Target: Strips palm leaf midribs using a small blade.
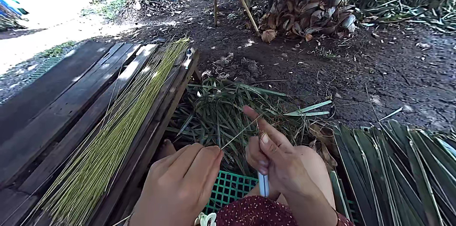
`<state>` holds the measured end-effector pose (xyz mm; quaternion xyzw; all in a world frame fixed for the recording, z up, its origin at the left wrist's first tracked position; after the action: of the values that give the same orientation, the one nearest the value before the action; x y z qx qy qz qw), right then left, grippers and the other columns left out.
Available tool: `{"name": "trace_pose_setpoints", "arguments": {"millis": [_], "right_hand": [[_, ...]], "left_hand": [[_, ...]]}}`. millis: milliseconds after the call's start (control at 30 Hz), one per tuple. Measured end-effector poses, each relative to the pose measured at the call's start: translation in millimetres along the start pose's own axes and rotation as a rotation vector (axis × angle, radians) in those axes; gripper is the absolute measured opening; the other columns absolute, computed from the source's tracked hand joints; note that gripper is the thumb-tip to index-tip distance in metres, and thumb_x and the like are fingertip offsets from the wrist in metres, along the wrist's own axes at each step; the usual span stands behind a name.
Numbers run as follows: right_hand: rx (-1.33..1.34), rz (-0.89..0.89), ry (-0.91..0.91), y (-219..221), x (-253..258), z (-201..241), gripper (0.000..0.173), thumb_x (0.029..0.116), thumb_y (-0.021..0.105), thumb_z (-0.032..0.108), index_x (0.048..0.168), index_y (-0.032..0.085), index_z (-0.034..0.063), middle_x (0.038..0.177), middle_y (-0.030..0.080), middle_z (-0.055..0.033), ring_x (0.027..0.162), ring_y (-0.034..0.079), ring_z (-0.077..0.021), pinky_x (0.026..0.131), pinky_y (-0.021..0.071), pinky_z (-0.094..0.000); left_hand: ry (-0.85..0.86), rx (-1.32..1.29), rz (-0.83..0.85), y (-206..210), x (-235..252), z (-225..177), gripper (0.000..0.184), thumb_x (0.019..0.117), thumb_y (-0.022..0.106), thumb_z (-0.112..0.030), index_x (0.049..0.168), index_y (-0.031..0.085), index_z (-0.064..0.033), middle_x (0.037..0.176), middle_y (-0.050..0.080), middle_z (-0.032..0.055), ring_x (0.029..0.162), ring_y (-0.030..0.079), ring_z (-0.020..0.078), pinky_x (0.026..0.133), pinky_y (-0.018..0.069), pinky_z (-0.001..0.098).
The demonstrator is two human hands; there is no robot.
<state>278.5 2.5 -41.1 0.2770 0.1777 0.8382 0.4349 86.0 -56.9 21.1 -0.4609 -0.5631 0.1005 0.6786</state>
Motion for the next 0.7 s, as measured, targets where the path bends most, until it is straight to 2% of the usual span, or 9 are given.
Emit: {"name": "trace_pose_setpoints", "arguments": {"millis": [67,200,300,500,633,700], "right_hand": [[0.038,-0.019,-0.047,6,1,-9,0.055,0.1077,0.049,0.031,0.156,0.032,0.0095,0.065,0.049,0.0164,0.057,0.048,0.0062,0.058,0.0434,-0.0118],[-0.044,0.155,-0.04,14,-1,-16,0.049,0.1082,0.048,0.03,0.146,0.047,-0.0015,0.069,0.05,0.0175,0.06,0.045,0.0092,0.056,0.0391,-0.0096],[-0.09,0.178,-0.068,19,-2,-17,0.039,0.109,0.047,0.026,0.137,0.058,0.0005,0.072,0.051,0.0171,0.06,0.043,0.0108,0.055,0.0376,-0.0082],[-0.098,-0.042,-0.148,-5,3,-8,0.032,0.1073,0.051,0.027,0.129,0.063,0.0071,0.064,0.049,0.0178,0.056,0.044,0.0085,0.054,0.0384,-0.0104],[-0.156,-0.205,-0.208,-32,11,8,0.031,0.1063,0.052,0.029,0.13,0.065,0.0131,0.059,0.051,0.0156,0.051,0.046,0.0054,0.053,0.041,-0.0128],[-0.197,-0.335,-0.236,-50,20,18,0.031,0.1074,0.046,0.028,0.129,0.065,0.0156,0.056,0.05,0.0145,0.048,0.046,0.0034,0.051,0.0428,-0.0145]], "left_hand": [[-0.01,-0.019,-0.004,1,-1,-1,0.023,0.1032,0.055,-0.019,0.091,0.069,-0.006,0.071,0.065,0.0073,0.063,0.061,0.0143,0.056,0.0455,0.0223],[0.006,-0.046,-0.002,3,1,-1,0.022,0.1028,0.055,-0.018,0.091,0.069,-0.0056,0.071,0.065,0.0071,0.063,0.06,0.0132,0.057,0.0457,0.0205],[0.027,-0.047,0.004,4,2,-3,0.022,0.1029,0.055,-0.018,0.091,0.068,-0.0058,0.071,0.064,0.007,0.063,0.06,0.0137,0.056,0.0453,0.0212],[0.02,-0.061,0.033,1,1,-4,0.022,0.1034,0.053,-0.018,0.091,0.068,-0.0065,0.071,0.064,0.0066,0.063,0.06,0.0136,0.056,0.0452,0.0213],[0.02,-0.067,0.052,1,0,-3,0.022,0.1039,0.052,-0.018,0.091,0.067,-0.007,0.071,0.063,0.0066,0.063,0.06,0.0146,0.056,0.0452,0.0226],[0.02,-0.063,0.054,1,-1,-2,0.022,0.1038,0.053,-0.018,0.091,0.067,-0.0071,0.071,0.063,0.0065,0.063,0.06,0.0145,0.056,0.0457,0.0227]]}}
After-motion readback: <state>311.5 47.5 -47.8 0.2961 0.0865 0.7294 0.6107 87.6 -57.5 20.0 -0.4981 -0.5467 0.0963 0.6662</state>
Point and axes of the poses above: each hand's wrist, its own x-axis towards the middle knuckle, its own y-axis out of the palm, z = x × y, the point moved 1 cm from there along x, towards the middle knuckle
